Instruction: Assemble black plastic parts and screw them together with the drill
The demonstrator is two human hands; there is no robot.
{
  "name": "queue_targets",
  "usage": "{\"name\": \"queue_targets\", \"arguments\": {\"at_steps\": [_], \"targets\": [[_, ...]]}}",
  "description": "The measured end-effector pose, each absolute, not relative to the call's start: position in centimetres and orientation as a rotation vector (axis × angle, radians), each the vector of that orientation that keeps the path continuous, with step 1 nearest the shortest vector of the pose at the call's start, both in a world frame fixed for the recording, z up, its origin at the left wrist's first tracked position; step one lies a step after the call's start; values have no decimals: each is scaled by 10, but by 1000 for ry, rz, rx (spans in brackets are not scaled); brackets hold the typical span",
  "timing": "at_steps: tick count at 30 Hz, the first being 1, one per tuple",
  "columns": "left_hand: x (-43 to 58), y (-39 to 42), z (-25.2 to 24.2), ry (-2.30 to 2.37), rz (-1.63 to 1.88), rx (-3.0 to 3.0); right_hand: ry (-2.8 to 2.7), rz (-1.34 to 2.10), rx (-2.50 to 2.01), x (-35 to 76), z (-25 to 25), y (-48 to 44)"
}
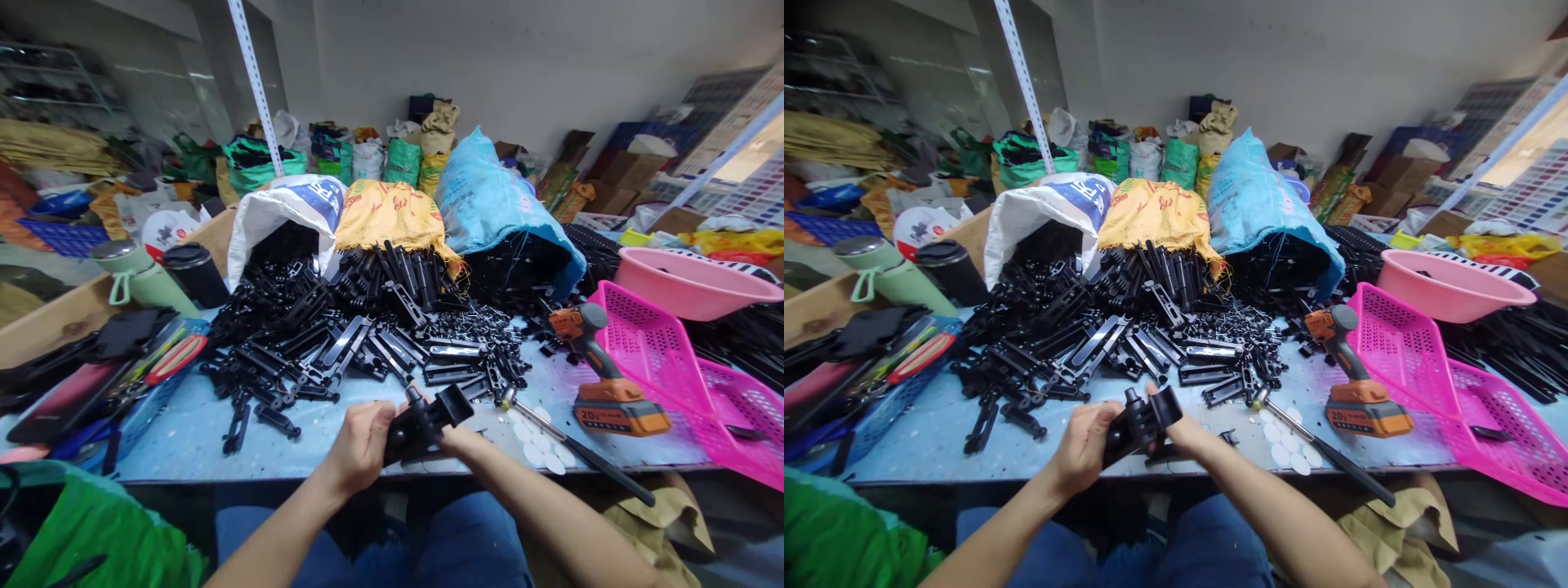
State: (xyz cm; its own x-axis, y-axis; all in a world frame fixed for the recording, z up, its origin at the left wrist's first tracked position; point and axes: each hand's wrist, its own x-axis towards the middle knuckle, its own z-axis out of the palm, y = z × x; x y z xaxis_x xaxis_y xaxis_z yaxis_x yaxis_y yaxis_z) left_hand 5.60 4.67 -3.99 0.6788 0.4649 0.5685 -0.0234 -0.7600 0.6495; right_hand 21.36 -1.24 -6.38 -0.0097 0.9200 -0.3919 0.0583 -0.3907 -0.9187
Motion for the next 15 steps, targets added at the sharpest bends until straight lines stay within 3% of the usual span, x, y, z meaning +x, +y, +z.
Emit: {"name": "queue_targets", "arguments": {"at_steps": [4,6,9,15], "targets": [[45,75,-49,368,1125,2839,-1495,516,-2190,278,-48,-21],[50,86,-61,390,1213,3020,-1907,231,-2084,298,-50,-23],[63,95,-76,340,1264,3139,-2302,-34,-1583,306,-64,-24],[72,111,-93,500,1316,3271,-2024,-680,-1647,280,-102,-29]]}}
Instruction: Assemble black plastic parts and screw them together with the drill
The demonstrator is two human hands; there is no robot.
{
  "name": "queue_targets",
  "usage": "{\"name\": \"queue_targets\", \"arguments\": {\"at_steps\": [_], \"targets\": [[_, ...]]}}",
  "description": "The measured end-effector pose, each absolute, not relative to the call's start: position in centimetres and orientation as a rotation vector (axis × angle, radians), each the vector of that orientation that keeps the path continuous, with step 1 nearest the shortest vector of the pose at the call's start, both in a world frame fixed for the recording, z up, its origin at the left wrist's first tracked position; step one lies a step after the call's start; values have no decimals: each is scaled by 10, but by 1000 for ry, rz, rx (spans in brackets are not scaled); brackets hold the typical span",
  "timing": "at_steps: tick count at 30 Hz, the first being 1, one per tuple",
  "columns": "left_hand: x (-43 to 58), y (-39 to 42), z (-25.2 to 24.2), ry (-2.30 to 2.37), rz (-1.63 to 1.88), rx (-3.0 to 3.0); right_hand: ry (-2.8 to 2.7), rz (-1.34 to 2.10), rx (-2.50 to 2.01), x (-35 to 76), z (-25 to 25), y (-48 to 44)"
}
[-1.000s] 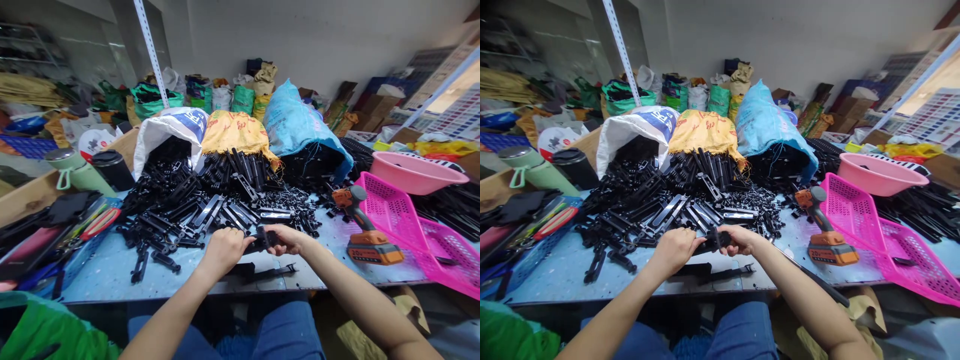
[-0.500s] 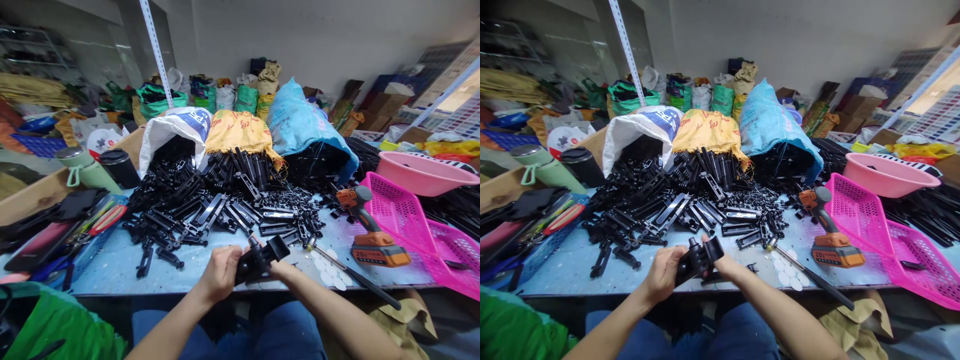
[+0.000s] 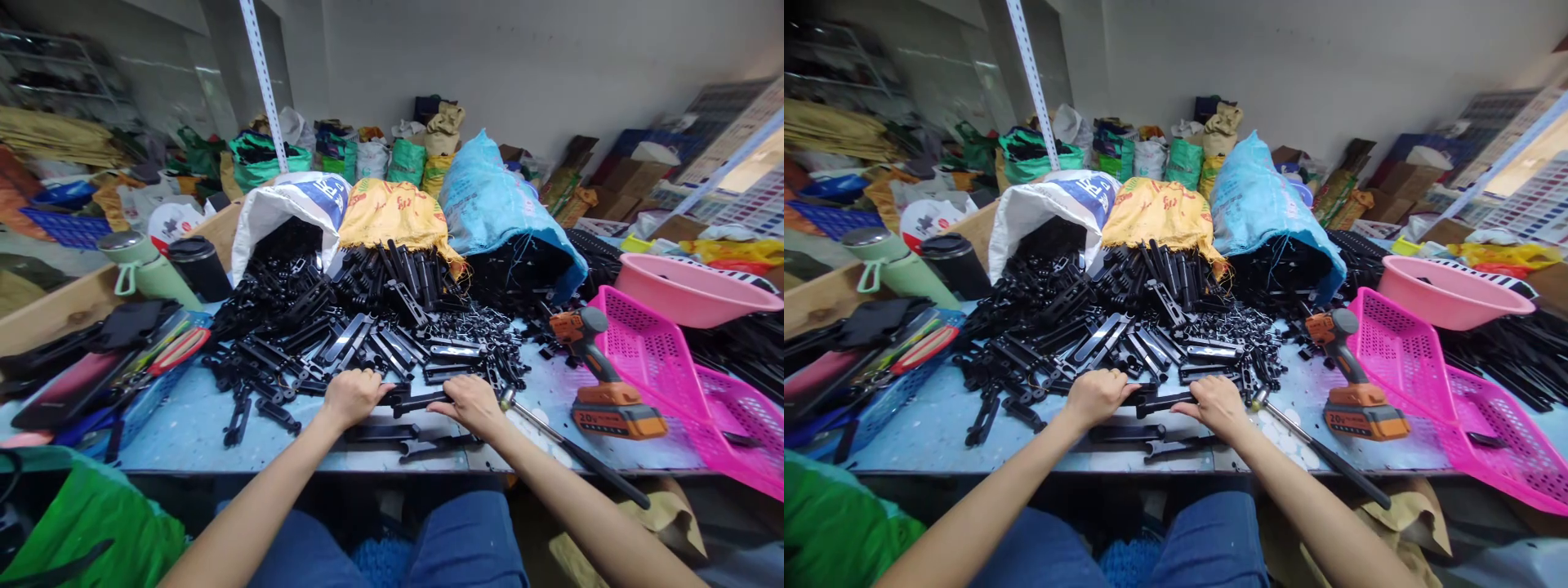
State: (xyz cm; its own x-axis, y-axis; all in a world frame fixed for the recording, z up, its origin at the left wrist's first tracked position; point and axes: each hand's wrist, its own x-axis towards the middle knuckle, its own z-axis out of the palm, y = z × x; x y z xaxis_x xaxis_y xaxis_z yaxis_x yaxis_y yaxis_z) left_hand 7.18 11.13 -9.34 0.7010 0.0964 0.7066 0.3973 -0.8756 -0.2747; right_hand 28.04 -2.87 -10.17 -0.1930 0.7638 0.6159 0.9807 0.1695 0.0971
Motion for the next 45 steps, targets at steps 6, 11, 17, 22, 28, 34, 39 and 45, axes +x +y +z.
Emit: {"name": "queue_targets", "arguments": {"at_steps": [6,11,17,22,28,34,39,45], "targets": [[68,116,-105,-498,-448,-2867,-1952,-536,-1864,264,-142,-38],[68,98,-85,-740,50,-3166,-1995,33,-2254,275,-142,-30],[65,78,-77,-787,130,-3176,-2027,36,-1971,281,-138,-34],[72,61,-92,-914,322,-3046,-1972,-257,-1767,295,-131,-56],[82,40,-92,-1156,462,-2923,-1280,-1085,-1953,384,-93,-118],[82,33,-95,-1245,474,-2888,-924,-908,-2578,454,-55,-133],[79,36,-95,-1181,490,-2883,-981,-498,-2555,430,-32,-100],[73,30,-92,-1194,462,-2897,-1315,569,-3115,366,-88,-126]]}}
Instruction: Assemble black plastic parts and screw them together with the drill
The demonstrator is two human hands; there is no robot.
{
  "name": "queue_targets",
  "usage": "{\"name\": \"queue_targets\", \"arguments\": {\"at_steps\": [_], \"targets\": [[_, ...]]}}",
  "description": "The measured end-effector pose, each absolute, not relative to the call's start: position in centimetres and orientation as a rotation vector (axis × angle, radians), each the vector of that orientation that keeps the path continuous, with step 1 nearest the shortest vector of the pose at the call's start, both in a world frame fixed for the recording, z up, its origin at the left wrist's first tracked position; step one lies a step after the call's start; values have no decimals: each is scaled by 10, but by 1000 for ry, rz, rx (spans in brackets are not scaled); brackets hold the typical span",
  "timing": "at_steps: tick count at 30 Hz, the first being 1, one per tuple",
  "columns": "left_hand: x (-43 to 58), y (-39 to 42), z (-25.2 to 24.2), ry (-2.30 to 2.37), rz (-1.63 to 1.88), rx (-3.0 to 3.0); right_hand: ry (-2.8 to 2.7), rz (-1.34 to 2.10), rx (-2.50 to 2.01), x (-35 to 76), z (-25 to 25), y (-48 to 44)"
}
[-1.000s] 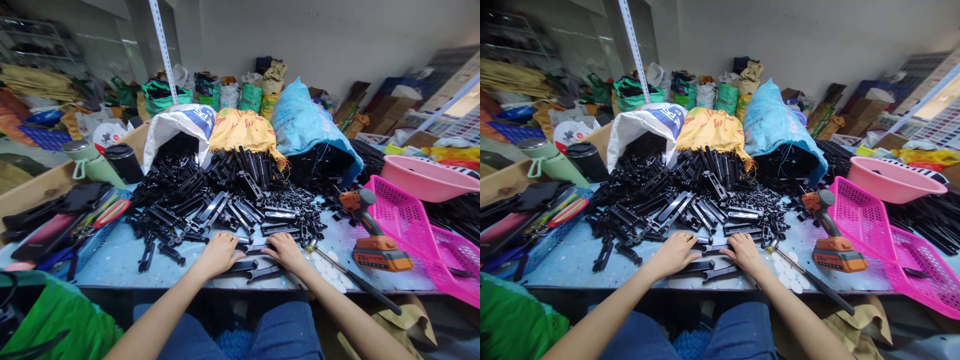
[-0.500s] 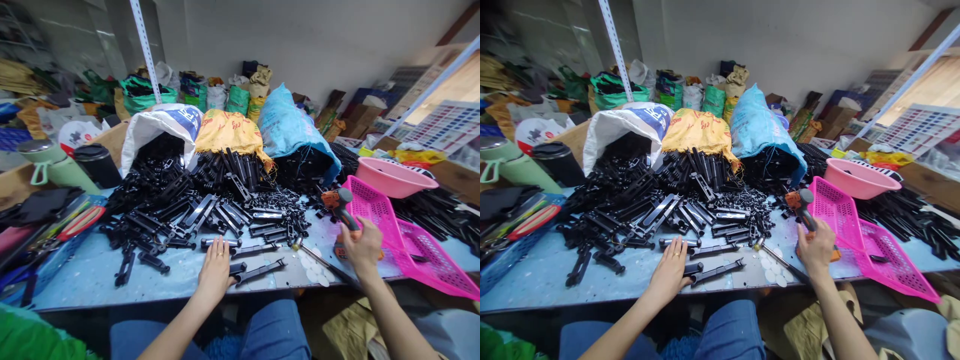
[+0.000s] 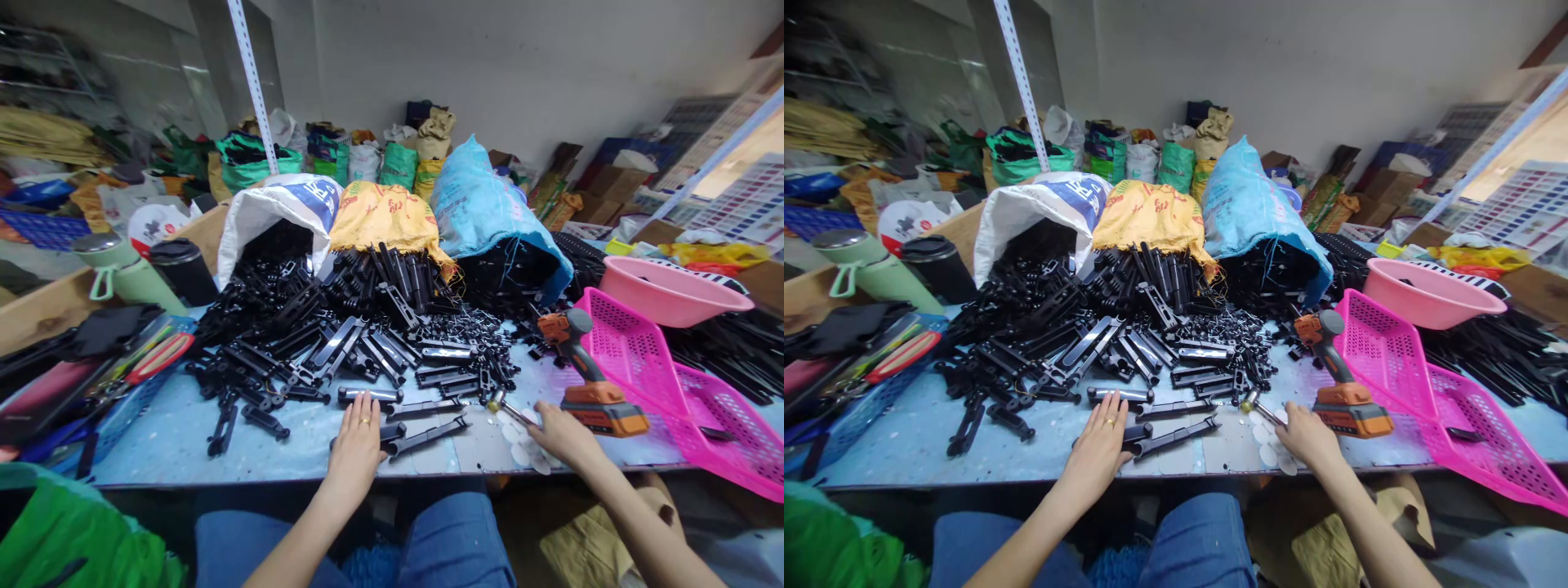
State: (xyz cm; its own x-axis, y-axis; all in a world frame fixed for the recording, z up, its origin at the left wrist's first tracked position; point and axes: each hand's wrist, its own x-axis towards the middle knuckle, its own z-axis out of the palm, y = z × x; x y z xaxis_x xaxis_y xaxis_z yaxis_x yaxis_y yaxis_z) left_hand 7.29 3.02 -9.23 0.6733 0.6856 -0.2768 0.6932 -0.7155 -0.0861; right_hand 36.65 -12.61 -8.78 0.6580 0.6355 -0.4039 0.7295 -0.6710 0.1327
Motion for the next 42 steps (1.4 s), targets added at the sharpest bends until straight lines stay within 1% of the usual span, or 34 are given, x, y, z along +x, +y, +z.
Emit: {"name": "queue_targets", "arguments": {"at_steps": [1,3,6,9,11,12,13,15,17,19,20,21,23,25,26,29,30,31,32,34,36,37,39,41,42], "targets": [[72,28,-92,1175,-439,2829,1042,-490,2546,362,-100,-136],[70,26,-94,1163,-393,2811,1029,-384,2534,361,-118,-153],[69,27,-101,1139,-286,2840,1169,-245,2684,368,-128,-168],[71,30,-111,1140,-247,2858,1276,-283,3020,365,-118,-157],[72,32,-117,1159,-257,2854,1353,-489,3188,349,-98,-138],[72,32,-118,1163,-259,2852,1406,-547,3199,338,-86,-127],[72,32,-119,1165,-260,2849,1521,-689,3148,325,-73,-115],[72,31,-117,1168,-286,2827,1674,-746,3026,298,-48,-94],[72,30,-114,1175,-337,2795,1741,-628,3079,275,-33,-79],[72,30,-110,1174,-364,2773,1743,-448,3220,258,-34,-71],[72,29,-109,1173,-373,2768,1716,-432,3215,252,-39,-69],[72,29,-109,1177,-379,2765,1689,-506,3102,248,-46,-69],[73,29,-109,1180,-370,2772,1625,-618,2725,246,-58,-71],[73,30,-110,1167,-360,2782,1645,-502,2656,246,-58,-78],[73,30,-110,1158,-359,2784,1694,-363,2757,245,-55,-82],[73,30,-110,1153,-365,2778,2038,232,3056,236,-47,-100],[73,30,-110,1155,-358,2778,2162,251,3046,232,-50,-105],[72,30,-111,1155,-352,2779,2200,79,2990,228,-55,-109],[72,31,-112,1148,-339,2784,2120,-198,2838,225,-61,-113],[71,32,-114,1127,-310,2812,1826,-596,2622,226,-74,-118],[69,32,-114,1112,-273,2836,1503,-761,2678,240,-79,-123],[69,32,-113,1102,-256,2832,1342,-743,2768,251,-78,-125],[67,30,-109,1080,-258,2809,1055,-587,2921,281,-73,-128],[65,28,-102,1052,-302,2787,869,-462,3003,313,-72,-131],[64,27,-99,1050,-329,2786,833,-453,3025,327,-74,-132]]}}
